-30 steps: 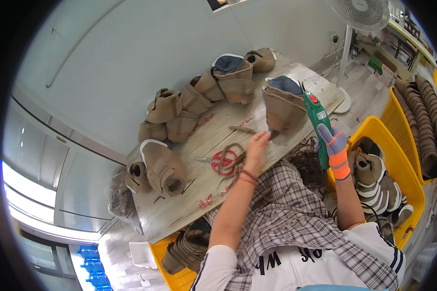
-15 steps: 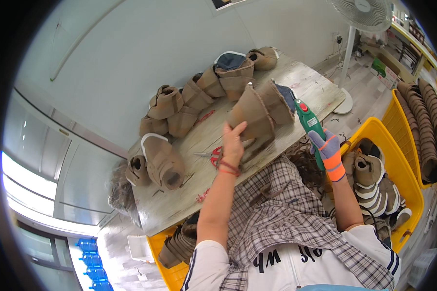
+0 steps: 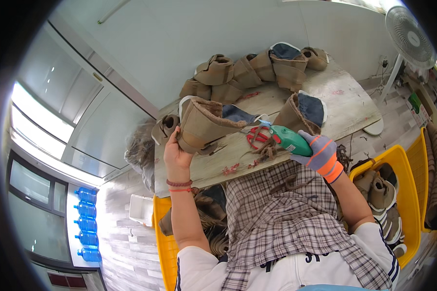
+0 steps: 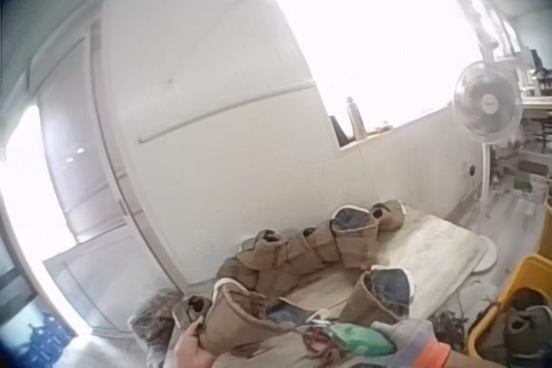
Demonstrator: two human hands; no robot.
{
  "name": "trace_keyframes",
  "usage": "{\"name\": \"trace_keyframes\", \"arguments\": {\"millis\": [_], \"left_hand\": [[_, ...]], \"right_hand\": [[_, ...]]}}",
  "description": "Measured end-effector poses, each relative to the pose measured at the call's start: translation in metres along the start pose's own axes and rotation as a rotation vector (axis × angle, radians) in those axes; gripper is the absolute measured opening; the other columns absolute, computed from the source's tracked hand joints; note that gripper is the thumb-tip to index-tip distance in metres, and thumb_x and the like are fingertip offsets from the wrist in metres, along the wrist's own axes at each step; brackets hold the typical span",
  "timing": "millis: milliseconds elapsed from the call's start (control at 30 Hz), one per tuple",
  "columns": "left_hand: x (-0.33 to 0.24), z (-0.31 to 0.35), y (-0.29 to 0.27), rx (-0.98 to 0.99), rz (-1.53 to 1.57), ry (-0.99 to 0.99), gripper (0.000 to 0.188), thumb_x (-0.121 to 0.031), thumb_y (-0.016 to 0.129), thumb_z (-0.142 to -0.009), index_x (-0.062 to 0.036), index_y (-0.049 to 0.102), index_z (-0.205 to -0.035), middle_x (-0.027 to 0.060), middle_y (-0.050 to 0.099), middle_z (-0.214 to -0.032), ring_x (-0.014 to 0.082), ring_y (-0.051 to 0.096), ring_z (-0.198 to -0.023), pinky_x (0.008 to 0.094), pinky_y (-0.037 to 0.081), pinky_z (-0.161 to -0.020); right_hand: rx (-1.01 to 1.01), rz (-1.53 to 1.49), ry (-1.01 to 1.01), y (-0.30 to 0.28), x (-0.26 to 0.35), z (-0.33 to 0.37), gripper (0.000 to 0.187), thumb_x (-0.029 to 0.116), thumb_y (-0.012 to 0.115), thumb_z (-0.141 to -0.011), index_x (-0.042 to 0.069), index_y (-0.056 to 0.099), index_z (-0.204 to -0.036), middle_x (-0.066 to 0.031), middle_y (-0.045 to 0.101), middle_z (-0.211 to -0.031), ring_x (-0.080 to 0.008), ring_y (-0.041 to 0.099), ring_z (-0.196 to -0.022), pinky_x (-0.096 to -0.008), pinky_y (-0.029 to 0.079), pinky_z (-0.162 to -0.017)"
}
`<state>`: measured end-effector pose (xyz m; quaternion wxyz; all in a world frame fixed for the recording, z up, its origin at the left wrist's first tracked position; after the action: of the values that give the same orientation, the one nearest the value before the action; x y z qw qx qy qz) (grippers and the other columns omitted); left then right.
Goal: The person trims the fuzzy lining of shoe uppers using scissors and then uses a green electric tool to smooth or clean the interior. The person handles multiple shoe uppers one at a time, placing trimmed pieces into a yellow bin.
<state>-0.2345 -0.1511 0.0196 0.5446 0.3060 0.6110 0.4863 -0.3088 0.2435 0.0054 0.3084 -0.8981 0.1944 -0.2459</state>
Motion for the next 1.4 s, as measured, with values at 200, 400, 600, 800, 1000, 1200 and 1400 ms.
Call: {"name": "trace_keyframes", "arguments": {"millis": [200, 400, 600, 800, 1000, 1200, 1400], "left_hand": [[-0.004, 0.013, -0.009, -0.129, 0.004, -0.046, 0.031, -0.011, 0.044, -0.094, 0.0035, 0.05, -0.121, 0.0188, 0.054, -0.125, 0.0347, 0.051, -0.116, 0.051, 0.039, -0.1], [0.013, 0.015, -0.014, -0.164, 0.015, -0.079, 0.03, -0.011, 0.045, -0.094, 0.0033, 0.05, -0.12, 0.0188, 0.054, -0.125, 0.0349, 0.051, -0.116, 0.0517, 0.039, -0.1], [0.028, 0.018, -0.008, -0.274, -0.016, 0.015, 0.028, -0.007, 0.045, -0.092, 0.0035, 0.053, -0.116, 0.0194, 0.058, -0.119, 0.0342, 0.053, -0.113, 0.0518, 0.04, -0.099], [0.047, 0.03, 0.013, -0.23, -0.036, 0.049, 0.027, -0.01, 0.043, -0.094, 0.0016, 0.053, -0.117, 0.018, 0.055, -0.125, 0.0335, 0.05, -0.117, 0.0515, 0.038, -0.101], [0.065, 0.053, 0.053, -0.009, -0.121, 0.239, 0.035, -0.013, 0.044, -0.096, 0.0008, 0.045, -0.129, 0.0138, 0.048, -0.133, 0.029, 0.046, -0.122, 0.0451, 0.037, -0.104], [0.078, 0.063, 0.065, 0.178, -0.239, 0.346, 0.038, -0.007, 0.047, -0.094, -0.0017, 0.043, -0.132, 0.0114, 0.048, -0.134, 0.0254, 0.046, -0.123, 0.0417, 0.037, -0.105], [0.089, 0.066, 0.063, 0.286, -0.424, 0.441, 0.04, -0.002, 0.049, -0.092, -0.0024, 0.045, -0.131, 0.0095, 0.049, -0.133, 0.0231, 0.047, -0.122, 0.0409, 0.037, -0.105]], "right_hand": [[-0.039, 0.072, -0.15, 0.002, 0.022, -0.009, 0.069, 0.047, 0.081, -0.057, 0.004, 0.063, -0.108, -0.0078, 0.055, -0.061, -0.0254, 0.054, -0.053, -0.0351, 0.044, -0.05], [-0.049, 0.05, -0.166, 0.005, 0.026, -0.008, 0.069, 0.048, 0.081, -0.057, 0.004, 0.063, -0.107, -0.0081, 0.055, -0.061, -0.0253, 0.055, -0.053, -0.035, 0.044, -0.05], [-0.065, 0.01, -0.163, 0.002, 0.03, -0.006, 0.072, 0.046, 0.083, -0.055, 0.006, 0.062, -0.111, -0.0065, 0.051, -0.061, -0.0251, 0.05, -0.051, -0.0346, 0.04, -0.049], [-0.097, -0.054, -0.144, -0.004, 0.043, -0.014, 0.07, 0.046, 0.083, -0.056, 0.006, 0.064, -0.11, -0.007, 0.052, -0.061, -0.0251, 0.051, -0.052, -0.0344, 0.041, -0.049], [-0.054, -0.23, -0.055, -0.003, 0.046, -0.019, 0.063, 0.043, 0.082, -0.059, 0.006, 0.064, -0.108, -0.0106, 0.06, -0.067, -0.0278, 0.059, -0.059, -0.0345, 0.047, -0.054], [0.061, -0.461, 0.116, -0.001, 0.048, -0.025, 0.062, 0.042, 0.082, -0.062, 0.004, 0.064, -0.109, -0.0119, 0.066, -0.073, -0.0237, 0.064, -0.063, -0.0307, 0.05, -0.06], [0.095, -0.594, 0.251, 0.008, 0.04, -0.025, 0.062, 0.041, 0.082, -0.064, 0.004, 0.064, -0.11, -0.0104, 0.069, -0.077, -0.0153, 0.066, -0.065, -0.0272, 0.052, -0.062]]}}
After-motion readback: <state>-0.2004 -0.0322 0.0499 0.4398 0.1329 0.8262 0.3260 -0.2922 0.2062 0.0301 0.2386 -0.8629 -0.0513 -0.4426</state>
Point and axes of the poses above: each hand's wrist, its own z-axis away from the middle knuckle, its own y-axis out of the palm, x = y × z, the point moved 5 cm from there along -z, towards the middle knuckle
